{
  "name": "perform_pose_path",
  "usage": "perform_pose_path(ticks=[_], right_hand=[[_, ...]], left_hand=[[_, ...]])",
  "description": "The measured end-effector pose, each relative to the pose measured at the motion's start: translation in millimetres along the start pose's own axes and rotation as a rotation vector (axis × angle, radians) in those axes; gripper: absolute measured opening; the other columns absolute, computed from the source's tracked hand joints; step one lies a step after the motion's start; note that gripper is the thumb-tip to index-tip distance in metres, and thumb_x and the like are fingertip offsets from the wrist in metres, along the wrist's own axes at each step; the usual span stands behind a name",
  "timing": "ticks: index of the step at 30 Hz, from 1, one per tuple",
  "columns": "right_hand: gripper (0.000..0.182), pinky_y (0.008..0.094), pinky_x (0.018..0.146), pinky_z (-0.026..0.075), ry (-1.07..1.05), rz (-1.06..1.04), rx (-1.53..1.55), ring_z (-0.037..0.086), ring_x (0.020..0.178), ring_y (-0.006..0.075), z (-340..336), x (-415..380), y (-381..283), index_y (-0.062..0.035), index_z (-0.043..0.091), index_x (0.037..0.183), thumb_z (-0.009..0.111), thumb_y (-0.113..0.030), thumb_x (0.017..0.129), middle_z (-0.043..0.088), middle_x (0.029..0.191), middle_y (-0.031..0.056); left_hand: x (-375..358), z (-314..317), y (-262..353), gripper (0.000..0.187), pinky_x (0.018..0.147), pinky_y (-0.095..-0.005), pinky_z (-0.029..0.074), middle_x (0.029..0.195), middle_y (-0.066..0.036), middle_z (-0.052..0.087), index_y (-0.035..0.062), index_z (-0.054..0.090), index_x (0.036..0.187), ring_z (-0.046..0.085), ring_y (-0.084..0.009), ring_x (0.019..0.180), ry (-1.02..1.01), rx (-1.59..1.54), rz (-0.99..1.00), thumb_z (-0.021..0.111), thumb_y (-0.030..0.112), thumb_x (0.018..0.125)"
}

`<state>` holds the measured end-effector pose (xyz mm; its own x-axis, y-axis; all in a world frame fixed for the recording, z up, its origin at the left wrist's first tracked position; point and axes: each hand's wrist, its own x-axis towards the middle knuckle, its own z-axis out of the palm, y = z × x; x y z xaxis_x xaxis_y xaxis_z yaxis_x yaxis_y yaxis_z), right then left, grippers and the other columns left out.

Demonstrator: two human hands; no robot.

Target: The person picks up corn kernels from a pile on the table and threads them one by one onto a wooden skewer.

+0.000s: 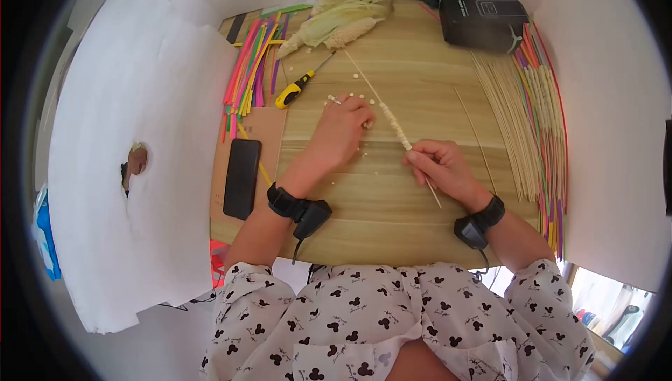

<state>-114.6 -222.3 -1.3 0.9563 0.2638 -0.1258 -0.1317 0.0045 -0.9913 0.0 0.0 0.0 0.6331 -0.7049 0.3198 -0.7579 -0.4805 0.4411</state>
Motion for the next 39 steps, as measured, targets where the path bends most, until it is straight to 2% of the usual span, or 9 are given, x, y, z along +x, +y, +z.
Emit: perform_pose_path(ticks=[2, 11, 17, 24, 27, 29, 33, 35, 39], right_hand=[[0.023, 0.0192, 0.049, 0.034, 0.011, 0.010, -0.008, 0.047, 0.053, 0.0018, 5, 1, -4, -0.0001, 0.065, 0.092, 0.055, -0.020, 0.100, 0.053, 0.059, -0.0032], [0.024, 0.0192, 0.049, 0.034, 0.012, 0.044, 0.011, 0.046, 0.053, 0.0020, 4, -3, -3, 0.0001, 0.065, 0.091, 0.056, -0.020, 0.099, 0.053, 0.059, -0.0035], [0.022, 0.0192, 0.049, 0.034, 0.012, 0.065, 0.002, 0.046, 0.054, 0.0018, 5, -4, -6, 0.0003, 0.065, 0.092, 0.056, -0.018, 0.099, 0.053, 0.060, -0.0035], [0.020, 0.0189, 0.050, 0.034, -0.013, 0.056, -0.007, 0.045, 0.055, 0.0012, 4, -5, -4, 0.0005, 0.064, 0.092, 0.056, -0.017, 0.099, 0.052, 0.061, -0.0041], [0.020, 0.0187, 0.051, 0.033, -0.025, 0.069, -0.016, 0.045, 0.056, 0.0006, 5, -6, -7, 0.0003, 0.064, 0.092, 0.056, -0.017, 0.099, 0.053, 0.062, -0.0042], [0.020, 0.0191, 0.049, 0.032, -0.003, 0.057, -0.060, 0.043, 0.055, 0.0002, 7, -6, -8, -0.0007, 0.064, 0.089, 0.056, -0.017, 0.099, 0.051, 0.060, -0.0051], [0.021, 0.0199, 0.048, 0.030, -0.053, 0.055, -0.124, 0.040, 0.054, 0.0003, 7, -10, -4, -0.0019, 0.063, 0.085, 0.057, -0.017, 0.098, 0.050, 0.059, -0.0058], [0.022, 0.0207, 0.047, 0.029, -0.096, 0.072, -0.128, 0.039, 0.053, 0.0004, 11, -15, -9, -0.0027, 0.062, 0.082, 0.058, -0.017, 0.098, 0.049, 0.057, -0.0059], [0.021, 0.0210, 0.047, 0.029, -0.154, 0.088, -0.089, 0.040, 0.053, 0.0002, 13, -18, -8, -0.0026, 0.062, 0.083, 0.059, -0.017, 0.098, 0.051, 0.058, -0.0050]], left_hand=[[-6, -6, -4, 0.021, 0.086, -0.0409, 0.043, 0.094, -0.011, 0.062, 0.0046, 0.065, 0.085, 0.053, -0.0324, 0.096, 0.047, -0.093, -0.020, 0.055, -0.008, 0.072], [-21, -17, 10, 0.008, 0.078, -0.0366, 0.045, 0.085, -0.010, 0.062, 0.0019, 0.065, 0.086, 0.057, -0.0274, 0.089, 0.112, -0.186, -0.262, 0.064, -0.001, 0.079], [-24, -2, 18, 0.010, 0.075, -0.0373, 0.043, 0.080, -0.009, 0.060, 0.0034, 0.065, 0.086, 0.055, -0.0276, 0.082, 0.107, 0.055, -0.112, 0.069, 0.004, 0.077], [-28, -2, 10, 0.011, 0.074, -0.0359, 0.044, 0.079, -0.009, 0.059, 0.0027, 0.065, 0.088, 0.055, -0.0259, 0.080, 0.142, -0.032, -0.128, 0.069, 0.002, 0.078], [-31, -8, 8, 0.009, 0.071, -0.0300, 0.045, 0.080, -0.005, 0.061, 0.0025, 0.065, 0.089, 0.056, -0.0181, 0.077, 0.209, -0.270, -0.352, 0.070, 0.005, 0.082], [-36, -8, -6, 0.008, 0.070, -0.0237, 0.045, 0.086, -0.002, 0.064, 0.0027, 0.066, 0.092, 0.056, -0.0112, 0.077, 0.305, -0.730, -0.522, 0.069, 0.009, 0.089], [-41, -16, -25, 0.010, 0.072, -0.0229, 0.047, 0.094, -0.003, 0.065, 0.0023, 0.064, 0.100, 0.057, -0.0100, 0.079, 0.421, -1.172, -0.588, 0.063, 0.010, 0.094], [-46, -17, -34, 0.012, 0.071, -0.0256, 0.051, 0.095, -0.007, 0.066, 0.0007, 0.064, 0.104, 0.061, -0.0121, 0.081, 0.454, -1.649, -0.561, 0.061, 0.007, 0.094], [-51, -14, -44, 0.016, 0.075, -0.0285, 0.055, 0.097, -0.007, 0.067, 0.0015, 0.063, 0.109, 0.063, -0.0132, 0.085, 0.517, -1.792, -0.557, 0.061, 0.007, 0.094]])
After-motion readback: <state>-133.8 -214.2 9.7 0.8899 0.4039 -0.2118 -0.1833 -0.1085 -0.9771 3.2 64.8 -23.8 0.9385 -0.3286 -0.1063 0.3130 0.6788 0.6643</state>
